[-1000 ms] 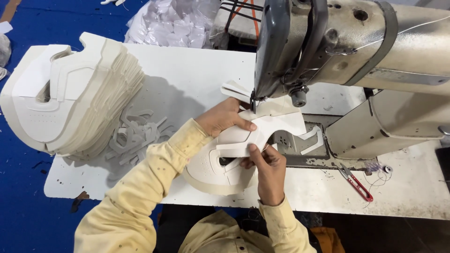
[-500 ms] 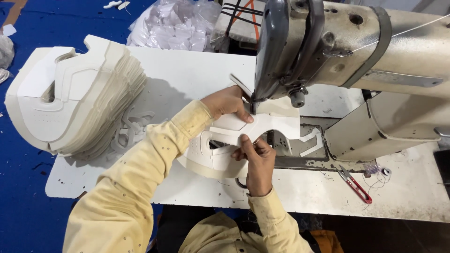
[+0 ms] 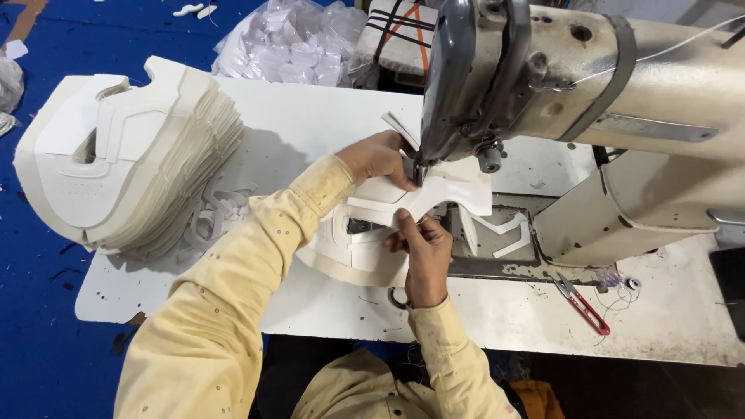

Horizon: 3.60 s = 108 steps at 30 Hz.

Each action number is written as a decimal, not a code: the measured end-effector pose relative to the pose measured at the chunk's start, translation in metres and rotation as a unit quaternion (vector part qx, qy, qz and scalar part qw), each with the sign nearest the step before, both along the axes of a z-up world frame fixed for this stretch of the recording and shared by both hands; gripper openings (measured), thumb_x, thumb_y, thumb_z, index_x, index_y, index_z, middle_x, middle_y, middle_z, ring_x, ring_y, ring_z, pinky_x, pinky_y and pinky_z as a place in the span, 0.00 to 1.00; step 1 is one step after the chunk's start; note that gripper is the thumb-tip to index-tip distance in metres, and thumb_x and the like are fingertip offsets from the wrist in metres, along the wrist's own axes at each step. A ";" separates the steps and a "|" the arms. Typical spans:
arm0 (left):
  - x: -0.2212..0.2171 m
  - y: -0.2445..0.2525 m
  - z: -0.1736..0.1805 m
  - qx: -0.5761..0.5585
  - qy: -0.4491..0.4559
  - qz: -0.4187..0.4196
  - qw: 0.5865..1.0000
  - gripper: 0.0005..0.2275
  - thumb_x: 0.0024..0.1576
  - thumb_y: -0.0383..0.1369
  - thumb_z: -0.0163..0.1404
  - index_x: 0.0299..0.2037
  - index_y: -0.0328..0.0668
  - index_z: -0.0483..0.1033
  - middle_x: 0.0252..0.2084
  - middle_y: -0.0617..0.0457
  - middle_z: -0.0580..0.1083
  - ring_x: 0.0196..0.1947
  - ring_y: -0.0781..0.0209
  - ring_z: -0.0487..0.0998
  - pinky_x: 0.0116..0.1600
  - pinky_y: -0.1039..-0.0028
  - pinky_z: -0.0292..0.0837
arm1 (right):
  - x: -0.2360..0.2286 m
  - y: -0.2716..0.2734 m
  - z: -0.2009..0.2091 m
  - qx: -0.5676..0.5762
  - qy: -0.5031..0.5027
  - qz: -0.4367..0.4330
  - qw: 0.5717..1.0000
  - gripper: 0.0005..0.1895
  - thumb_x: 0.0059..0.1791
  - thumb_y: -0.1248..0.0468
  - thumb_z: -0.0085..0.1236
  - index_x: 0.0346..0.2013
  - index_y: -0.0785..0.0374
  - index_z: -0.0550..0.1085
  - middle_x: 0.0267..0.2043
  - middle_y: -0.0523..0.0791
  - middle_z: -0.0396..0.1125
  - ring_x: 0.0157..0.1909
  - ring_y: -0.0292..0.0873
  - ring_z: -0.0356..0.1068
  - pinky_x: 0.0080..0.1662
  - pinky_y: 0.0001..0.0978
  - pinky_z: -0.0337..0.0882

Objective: The person sews white shoe parts using a sewing machine, repeatedly picking up pieces from a stack, aligning them under the needle, and stitching them. They use scissors to cut threads and trim excess material from the parts after sewing.

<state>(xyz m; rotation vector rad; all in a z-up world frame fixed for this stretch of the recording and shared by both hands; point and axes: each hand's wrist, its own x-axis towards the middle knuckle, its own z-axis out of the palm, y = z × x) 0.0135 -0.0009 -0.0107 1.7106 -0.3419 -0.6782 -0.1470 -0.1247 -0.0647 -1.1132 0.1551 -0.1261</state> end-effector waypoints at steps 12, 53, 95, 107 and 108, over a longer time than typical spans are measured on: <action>-0.095 0.025 0.011 0.116 -0.376 0.101 0.914 0.15 0.51 0.38 0.63 0.40 0.40 0.72 0.41 0.48 0.76 0.47 0.50 0.77 0.52 0.62 0.70 | 0.002 -0.026 -0.003 -0.079 0.018 0.027 0.996 0.14 0.52 0.60 0.63 0.34 0.71 0.77 0.21 0.43 0.69 0.23 0.37 0.70 0.29 0.27 0.67; -0.147 -0.044 -0.030 -0.179 -0.241 0.423 0.855 0.14 0.57 0.31 0.59 0.50 0.34 0.71 0.44 0.55 0.70 0.30 0.72 0.70 0.37 0.79 0.70 | -0.110 -0.084 -0.107 -0.400 -0.010 -0.091 0.912 0.20 0.47 0.74 0.58 0.55 0.75 0.72 0.52 0.54 0.73 0.53 0.46 0.73 0.53 0.36 0.72; -0.108 0.072 -0.033 -0.092 -0.416 0.430 0.796 0.14 0.56 0.16 0.58 0.50 0.39 0.79 0.49 0.59 0.78 0.49 0.69 0.78 0.52 0.78 0.79 | -0.074 -0.004 -0.066 -0.460 -0.046 0.133 0.877 0.29 0.49 0.46 0.62 0.50 0.70 0.72 0.37 0.44 0.70 0.36 0.40 0.71 0.40 0.33 0.74; -0.097 0.096 -0.001 -0.341 -0.289 0.397 0.802 0.14 0.58 0.16 0.55 0.53 0.35 0.74 0.47 0.56 0.77 0.41 0.70 0.75 0.46 0.79 0.75 | -0.066 0.012 -0.069 -0.293 0.070 0.140 0.943 0.21 0.46 0.61 0.65 0.49 0.71 0.71 0.22 0.44 0.65 0.17 0.36 0.56 0.22 0.31 0.58; -0.085 0.101 0.003 -0.341 -0.285 0.395 0.804 0.14 0.58 0.16 0.55 0.53 0.35 0.74 0.47 0.56 0.77 0.41 0.70 0.75 0.46 0.79 0.75 | -0.066 0.007 -0.073 -0.292 0.074 0.137 0.944 0.21 0.46 0.61 0.65 0.49 0.71 0.71 0.22 0.44 0.65 0.17 0.36 0.56 0.22 0.31 0.58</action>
